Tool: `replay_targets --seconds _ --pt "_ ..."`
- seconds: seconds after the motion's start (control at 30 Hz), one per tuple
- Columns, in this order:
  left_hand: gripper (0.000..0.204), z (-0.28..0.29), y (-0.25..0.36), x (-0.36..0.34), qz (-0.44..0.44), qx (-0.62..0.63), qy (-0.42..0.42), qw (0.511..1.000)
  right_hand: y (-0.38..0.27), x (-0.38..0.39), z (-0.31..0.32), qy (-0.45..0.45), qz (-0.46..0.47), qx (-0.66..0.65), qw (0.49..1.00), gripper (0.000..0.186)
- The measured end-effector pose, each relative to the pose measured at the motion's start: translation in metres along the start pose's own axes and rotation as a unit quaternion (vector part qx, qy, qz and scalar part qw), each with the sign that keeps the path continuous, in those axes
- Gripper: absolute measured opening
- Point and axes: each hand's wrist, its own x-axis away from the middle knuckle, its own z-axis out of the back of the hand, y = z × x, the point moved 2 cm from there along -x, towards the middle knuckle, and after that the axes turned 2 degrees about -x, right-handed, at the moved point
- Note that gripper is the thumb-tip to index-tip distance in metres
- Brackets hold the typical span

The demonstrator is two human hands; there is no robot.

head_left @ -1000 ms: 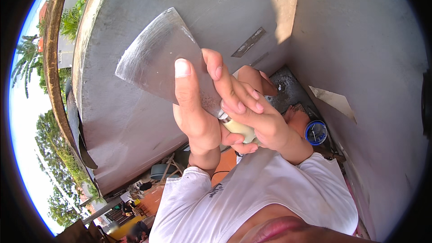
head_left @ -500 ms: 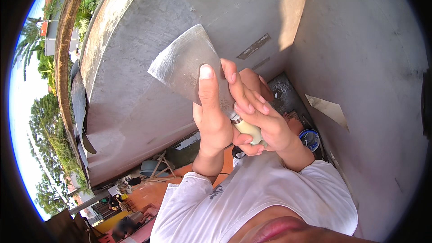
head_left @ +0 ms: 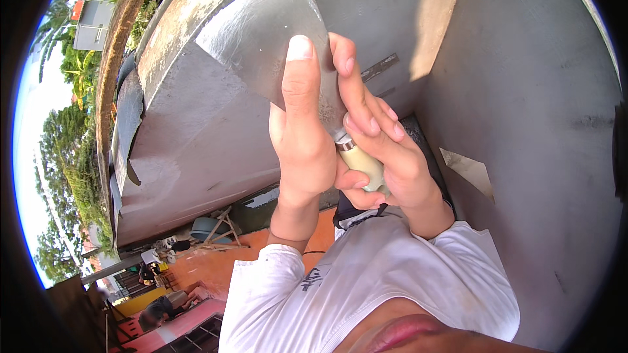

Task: The person smooths a ceiling surface using a metal trowel and a sanding block. They alternate between scraping with the trowel and rubbing the surface with the sanding block to even out the finish.

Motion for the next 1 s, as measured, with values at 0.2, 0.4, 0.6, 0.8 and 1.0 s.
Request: replay_targets --seconds 0.2,0.4,0.6,0.8,1.0 --pt "0.048 0.0 0.001 -0.007 -0.025 -0.014 -0.04 0.999 -0.012 -0.003 -0.018 0.078 0.014 0.078 0.994 0.019" --pt "0.049 0.007 -0.009 -0.009 -0.021 0.065 -0.071 0.995 -0.008 -0.003 -0.016 0.055 0.043 0.127 0.99 0.016" --pt "0.049 -0.005 -0.003 -0.006 -0.028 0.046 -0.026 0.998 -0.021 -0.001 -0.015 0.037 -0.021 0.141 0.989 0.014" --pt "0.051 0.005 -0.022 -0.005 -0.015 0.107 -0.051 0.993 -0.011 0.004 -0.008 0.049 0.005 0.204 0.978 0.014" --pt "0.049 -0.005 -0.001 -0.014 -0.047 0.097 -0.056 0.993 -0.024 -0.007 -0.024 0.032 -0.006 0.184 0.982 0.012"
